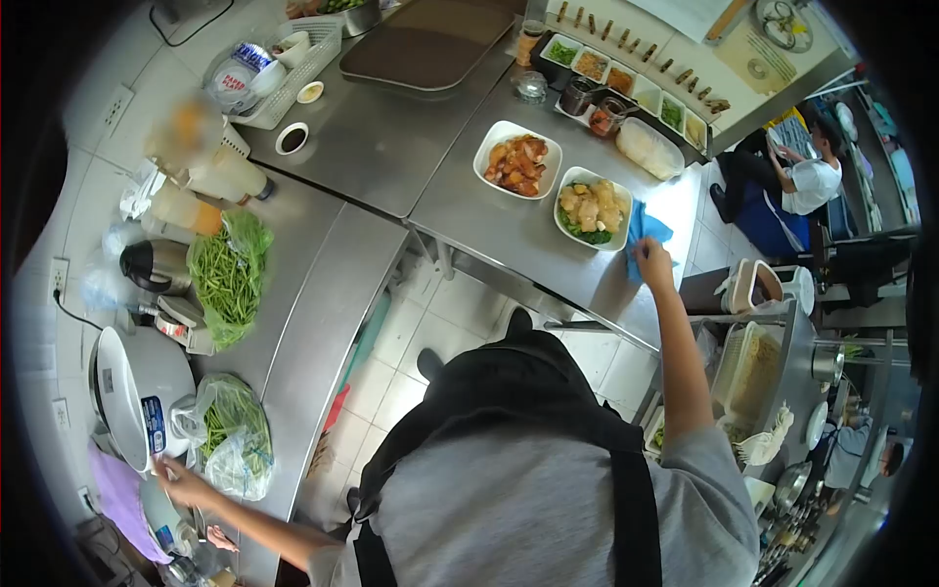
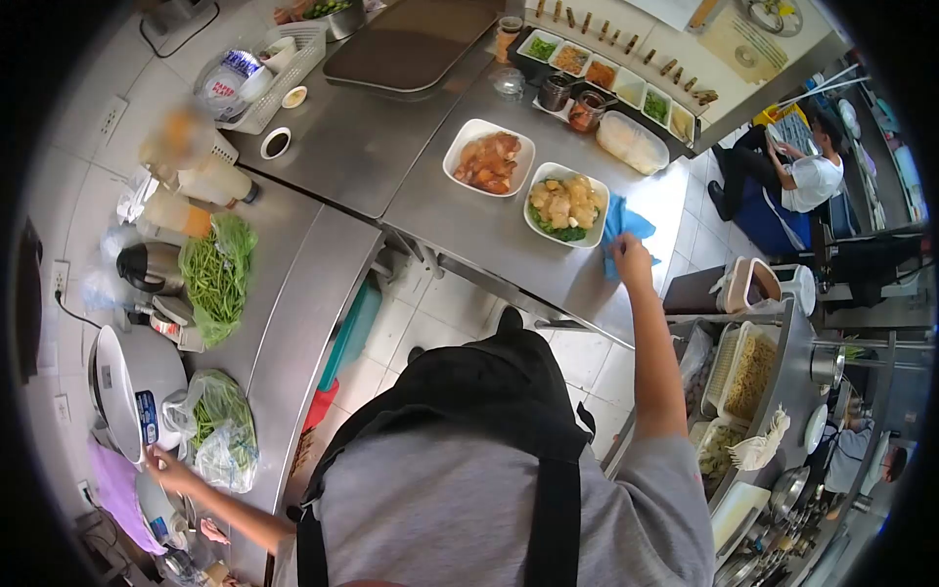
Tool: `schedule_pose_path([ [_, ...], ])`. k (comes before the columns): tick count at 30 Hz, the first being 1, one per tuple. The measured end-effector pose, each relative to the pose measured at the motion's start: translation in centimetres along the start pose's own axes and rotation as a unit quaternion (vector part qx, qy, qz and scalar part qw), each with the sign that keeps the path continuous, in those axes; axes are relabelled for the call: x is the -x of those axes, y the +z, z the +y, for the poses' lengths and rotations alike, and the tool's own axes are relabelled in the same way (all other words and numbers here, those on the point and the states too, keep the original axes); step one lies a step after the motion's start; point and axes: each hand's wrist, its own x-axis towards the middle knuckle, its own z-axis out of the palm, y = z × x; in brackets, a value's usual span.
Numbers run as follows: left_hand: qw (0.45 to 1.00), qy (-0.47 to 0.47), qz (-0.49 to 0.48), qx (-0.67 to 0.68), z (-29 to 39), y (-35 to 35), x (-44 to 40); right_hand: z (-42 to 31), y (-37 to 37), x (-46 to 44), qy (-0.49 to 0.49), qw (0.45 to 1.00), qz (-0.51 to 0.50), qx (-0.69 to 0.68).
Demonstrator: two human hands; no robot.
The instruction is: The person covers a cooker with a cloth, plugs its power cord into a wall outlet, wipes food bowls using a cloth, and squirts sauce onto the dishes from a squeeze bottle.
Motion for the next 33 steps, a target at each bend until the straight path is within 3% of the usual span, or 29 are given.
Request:
schedule_pose_path([
  [1, 0.992, 0.037, 0.025, 0.118, 4.9, 2.6, 2.3, -0.6, -1.3, 1.1, 0.029, 0.998, -0.061, 0.005],
  [2, 0.985, 0.048, -0.01, 0.166, 10.1, 6.4, 5.9, -1.5, -3.3, 2.3, 0.056, 0.991, -0.121, 0.01],
  [3, 0.978, 0.013, -0.169, 0.12, 23.3, 4.8, 8.8, -2.3, -4.6, 3.4, 0.081, 0.98, -0.182, 0.015],
  [4, 0.87, 0.02, -0.354, 0.344, 30.3, 5.9, 12.2, -2.3, -4.8, 4.5, 0.097, 0.978, -0.164, -0.081],
  [5, 0.761, 0.071, -0.465, 0.447, 37.0, 7.2, 16.0, -2.4, -5.1, 5.4, 0.114, 0.967, -0.144, -0.175],
  [6, 0.623, 0.118, -0.56, 0.533, 43.3, 7.5, 19.8, -5.0, -7.2, 6.0, 0.138, 0.963, -0.172, -0.157],
  [7, 0.516, 0.186, -0.627, 0.554, 49.1, 6.3, 23.2, -5.0, -7.1, 6.6, 0.105, 0.945, -0.179, -0.251],
  [9, 0.443, 0.381, -0.573, 0.575, 56.7, 4.4, 30.7, -8.8, -8.9, 7.9, 0.073, 0.927, -0.172, -0.325],
  [11, 0.381, 0.449, -0.644, 0.489, 61.0, 2.9, 35.6, -11.7, -10.3, 9.1, -0.024, 0.948, -0.114, -0.295],
  [14, 0.398, 0.346, -0.635, 0.565, 64.6, 2.8, 38.2, -8.3, -13.1, 9.5, 0.052, 0.981, -0.044, -0.179],
  [15, 0.386, 0.35, -0.648, 0.556, 65.5, 2.6, 38.5, -4.8, -13.2, 9.9, -0.016, 0.975, 0.003, -0.222],
  [18, 0.351, 0.325, -0.714, 0.511, 65.1, 2.4, 38.0, -1.7, -15.3, 10.7, 0.077, 0.965, 0.03, -0.248],
  [21, 0.323, 0.34, -0.758, 0.453, 63.8, 4.4, 39.1, -2.3, -14.0, 10.2, 0.076, 0.968, -0.059, -0.233],
  [23, 0.315, 0.186, -0.798, 0.479, 62.9, 5.8, 39.9, -2.4, -8.7, 9.9, -0.079, 0.988, -0.093, -0.096],
  [25, 0.29, 0.068, -0.829, 0.473, 62.8, 6.4, 39.2, -3.9, -4.1, 9.2, -0.155, 0.982, -0.108, 0.006],
  [27, 0.258, -0.019, -0.86, 0.44, 63.1, 5.9, 36.8, -2.3, -2.4, 5.6, -0.218, 0.972, -0.056, 0.061],
  [31, 0.23, -0.004, -0.89, 0.394, 62.9, 5.2, 35.7, 7.3, -3.4, -2.5, -0.033, 0.983, 0.132, 0.126],
  [32, 0.211, 0.02, -0.89, 0.404, 62.3, 5.3, 36.2, 12.1, -3.7, -3.5, 0.006, 0.989, 0.142, 0.03],
  [33, 0.194, 0.045, -0.887, 0.416, 61.5, 5.9, 37.0, 15.9, -5.1, -3.2, 0.098, 0.99, -0.01, 0.103],
])
